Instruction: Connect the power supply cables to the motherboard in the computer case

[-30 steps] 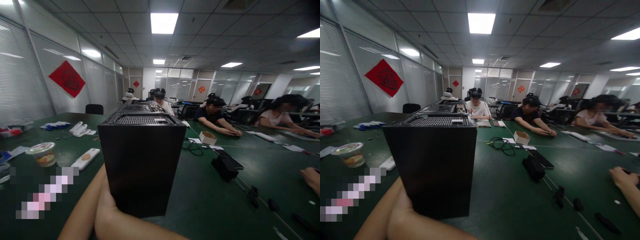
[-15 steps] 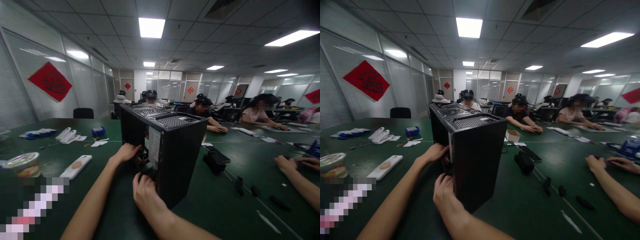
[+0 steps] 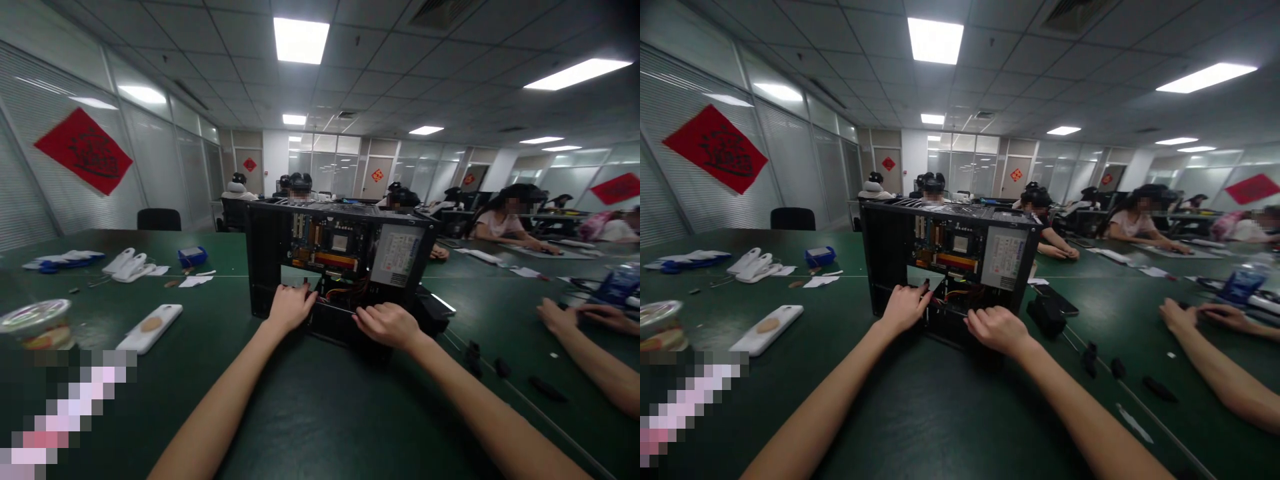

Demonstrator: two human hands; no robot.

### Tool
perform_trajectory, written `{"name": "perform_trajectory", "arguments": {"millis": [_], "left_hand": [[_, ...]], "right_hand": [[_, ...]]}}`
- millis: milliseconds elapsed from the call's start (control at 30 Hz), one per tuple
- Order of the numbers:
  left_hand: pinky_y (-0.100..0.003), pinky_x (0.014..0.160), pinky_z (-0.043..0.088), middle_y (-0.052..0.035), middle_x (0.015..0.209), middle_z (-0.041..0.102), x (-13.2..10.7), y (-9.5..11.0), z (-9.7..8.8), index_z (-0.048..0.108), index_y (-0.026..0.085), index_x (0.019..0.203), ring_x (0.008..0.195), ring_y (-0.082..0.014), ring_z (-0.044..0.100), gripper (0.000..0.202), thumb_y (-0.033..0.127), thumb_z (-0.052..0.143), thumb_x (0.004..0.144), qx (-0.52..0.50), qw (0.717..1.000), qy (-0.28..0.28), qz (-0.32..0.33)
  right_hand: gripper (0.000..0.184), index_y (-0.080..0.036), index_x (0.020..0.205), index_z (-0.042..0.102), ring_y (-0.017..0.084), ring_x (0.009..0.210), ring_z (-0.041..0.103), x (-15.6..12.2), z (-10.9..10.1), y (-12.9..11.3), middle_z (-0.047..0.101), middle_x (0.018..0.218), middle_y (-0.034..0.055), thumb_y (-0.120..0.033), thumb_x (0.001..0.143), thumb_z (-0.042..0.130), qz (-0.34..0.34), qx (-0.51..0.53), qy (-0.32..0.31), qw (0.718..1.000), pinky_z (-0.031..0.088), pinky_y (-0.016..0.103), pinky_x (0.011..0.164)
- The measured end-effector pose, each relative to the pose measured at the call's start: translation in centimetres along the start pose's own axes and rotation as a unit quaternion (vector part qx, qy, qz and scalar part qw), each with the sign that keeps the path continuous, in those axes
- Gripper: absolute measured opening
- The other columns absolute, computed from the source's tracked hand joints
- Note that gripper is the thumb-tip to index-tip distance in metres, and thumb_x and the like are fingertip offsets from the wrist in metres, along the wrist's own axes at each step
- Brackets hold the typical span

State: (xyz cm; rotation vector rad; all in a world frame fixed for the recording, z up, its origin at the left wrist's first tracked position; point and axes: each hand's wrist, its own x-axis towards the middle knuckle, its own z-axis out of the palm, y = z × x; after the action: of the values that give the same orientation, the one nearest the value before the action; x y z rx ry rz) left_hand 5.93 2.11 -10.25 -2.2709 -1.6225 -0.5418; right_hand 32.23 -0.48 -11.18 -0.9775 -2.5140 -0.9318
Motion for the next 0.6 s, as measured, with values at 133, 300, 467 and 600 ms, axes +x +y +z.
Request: {"name": "perform_trajectory", "arguments": {"millis": [133, 300, 467, 600], "left_hand": [[-0.039, 0.085, 0.043, -0.0155, 0.097, 0.071, 0.0, 1.4, -0.1, 0.060, 0.014, 0.117, 0.092, -0.0273, 0.067, 0.051, 0.049, 0.027, 0.101, -0.013, 1.000, -0.018, 0.009], [-0.036, 0.072, 0.049, -0.0145, 0.091, 0.070, -0.6, 2.2, -0.4, 0.054, 0.013, 0.118, 0.082, -0.0290, 0.069, 0.049, 0.052, 0.030, 0.099, -0.022, 0.999, -0.037, -0.005], [-0.040, 0.073, 0.052, -0.0150, 0.092, 0.071, -0.3, 1.6, -0.9, 0.064, 0.016, 0.108, 0.086, -0.0320, 0.069, 0.052, 0.056, 0.032, 0.098, -0.009, 0.997, -0.072, 0.035], [-0.041, 0.075, 0.052, -0.0170, 0.092, 0.072, 0.2, 1.2, -2.0, 0.071, 0.014, 0.102, 0.088, -0.0334, 0.069, 0.043, 0.047, 0.043, 0.097, 0.010, 0.992, -0.111, 0.062]], "right_hand": [[0.038, -0.019, 0.076, 0.071, 0.014, 0.060, 0.055, -0.5, 2.1, 4.0, 0.066, 0.066, 0.0072, -0.036, 0.097, 0.044, 0.036, 0.064, 0.001, 0.997, 0.028, 0.033, 0.060], [0.048, -0.017, 0.069, 0.068, 0.016, 0.061, 0.056, -0.3, 4.1, 4.1, 0.067, 0.066, 0.0089, -0.041, 0.098, 0.039, 0.098, 0.028, -0.007, 0.995, 0.025, 0.032, 0.060], [0.049, -0.017, 0.068, 0.065, 0.016, 0.063, 0.057, 0.4, 5.7, 0.9, 0.066, 0.066, 0.0070, -0.047, 0.098, 0.042, 0.213, 0.004, 0.070, 0.974, 0.025, 0.031, 0.061], [0.051, -0.017, 0.065, 0.063, 0.016, 0.061, 0.055, 0.1, 5.7, 0.7, 0.064, 0.063, 0.0059, -0.056, 0.094, 0.048, 0.209, 0.014, 0.083, 0.974, 0.026, 0.030, 0.062]]}}
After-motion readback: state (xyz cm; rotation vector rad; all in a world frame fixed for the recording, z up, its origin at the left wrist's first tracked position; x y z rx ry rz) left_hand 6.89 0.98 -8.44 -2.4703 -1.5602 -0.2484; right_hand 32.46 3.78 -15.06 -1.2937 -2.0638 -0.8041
